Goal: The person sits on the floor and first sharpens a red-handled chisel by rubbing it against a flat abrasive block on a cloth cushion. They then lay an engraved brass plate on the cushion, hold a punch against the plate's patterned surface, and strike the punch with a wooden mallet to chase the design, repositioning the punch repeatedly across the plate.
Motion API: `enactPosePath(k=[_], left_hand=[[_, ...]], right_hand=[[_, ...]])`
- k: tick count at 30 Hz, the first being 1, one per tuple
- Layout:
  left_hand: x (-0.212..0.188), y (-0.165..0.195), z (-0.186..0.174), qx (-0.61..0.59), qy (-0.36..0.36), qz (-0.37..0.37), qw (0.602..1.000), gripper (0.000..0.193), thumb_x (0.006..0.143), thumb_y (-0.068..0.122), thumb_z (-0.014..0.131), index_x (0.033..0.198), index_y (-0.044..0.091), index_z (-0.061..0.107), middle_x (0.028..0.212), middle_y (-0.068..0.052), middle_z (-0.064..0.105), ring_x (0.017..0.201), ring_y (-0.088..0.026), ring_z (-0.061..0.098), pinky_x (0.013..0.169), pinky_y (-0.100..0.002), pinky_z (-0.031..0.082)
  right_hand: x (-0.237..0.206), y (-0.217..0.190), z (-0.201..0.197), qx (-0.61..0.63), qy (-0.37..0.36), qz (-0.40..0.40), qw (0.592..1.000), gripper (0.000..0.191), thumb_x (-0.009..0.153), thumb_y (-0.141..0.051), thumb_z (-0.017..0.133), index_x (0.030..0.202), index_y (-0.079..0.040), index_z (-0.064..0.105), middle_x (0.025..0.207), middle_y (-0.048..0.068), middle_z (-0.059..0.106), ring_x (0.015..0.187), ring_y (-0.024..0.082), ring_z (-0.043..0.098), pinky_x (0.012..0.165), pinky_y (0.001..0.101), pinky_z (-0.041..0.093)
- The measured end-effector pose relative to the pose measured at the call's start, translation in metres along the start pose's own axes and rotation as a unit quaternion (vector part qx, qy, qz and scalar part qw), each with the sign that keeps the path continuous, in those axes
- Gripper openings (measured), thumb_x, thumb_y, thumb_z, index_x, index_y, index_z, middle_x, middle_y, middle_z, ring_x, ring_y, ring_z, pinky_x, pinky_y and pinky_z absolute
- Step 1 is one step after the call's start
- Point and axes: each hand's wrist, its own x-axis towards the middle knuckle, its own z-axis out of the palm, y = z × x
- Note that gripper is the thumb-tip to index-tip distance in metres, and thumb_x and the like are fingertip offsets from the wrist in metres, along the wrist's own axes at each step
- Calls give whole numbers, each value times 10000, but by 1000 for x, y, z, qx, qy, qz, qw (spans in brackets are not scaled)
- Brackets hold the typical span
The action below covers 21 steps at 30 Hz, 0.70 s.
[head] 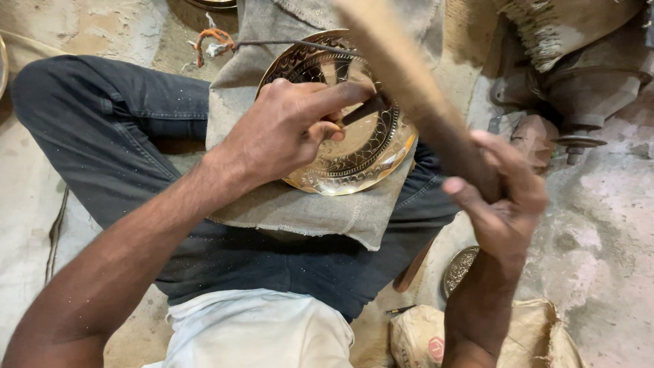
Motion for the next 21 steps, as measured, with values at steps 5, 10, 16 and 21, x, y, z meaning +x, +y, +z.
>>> enactPosePath(k=[5, 10, 16, 21], left_hand=[[1, -1, 1, -2, -5, -2, 1000, 555, 901, -18, 746, 1401, 158, 582, 992, -119, 763, 840, -216, 774, 735, -333, 653], [1, -3, 0, -5, -1, 7, 1000, 576, 879, -52, 740, 1397, 156, 596, 985, -119, 768, 854, -233, 776, 734, -343, 647], [2, -5, 0, -5, 0, 18, 1000, 630, 859, -103, 701, 1420, 159, 581, 1036, -140, 764, 883, -229, 780, 754, -333, 657], [2, -5, -1, -18, -16, 8, 1000, 640, 857, -115, 684, 1429, 152, 579, 1024, -141, 761, 877, -219, 783, 750, -320, 661]], right_hand=[[2, -9, 5, 26, 15, 27, 999, 509, 925, -135, 787, 1369, -99, 540, 1041, 85, 673, 712, 145, 665, 620, 279, 560], [4, -13, 4, 52, 58, 62, 995, 558, 919, -204, 804, 1378, -132, 495, 1010, 47, 651, 637, 94, 650, 553, 249, 526], [-5, -11, 6, 71, 58, 94, 991, 617, 921, -218, 820, 1413, -136, 457, 786, 27, 683, 610, 30, 609, 586, 203, 459], [-6, -14, 12, 74, 69, 97, 990, 655, 911, -213, 821, 1425, -98, 431, 905, 86, 702, 689, 79, 657, 602, 233, 488]])
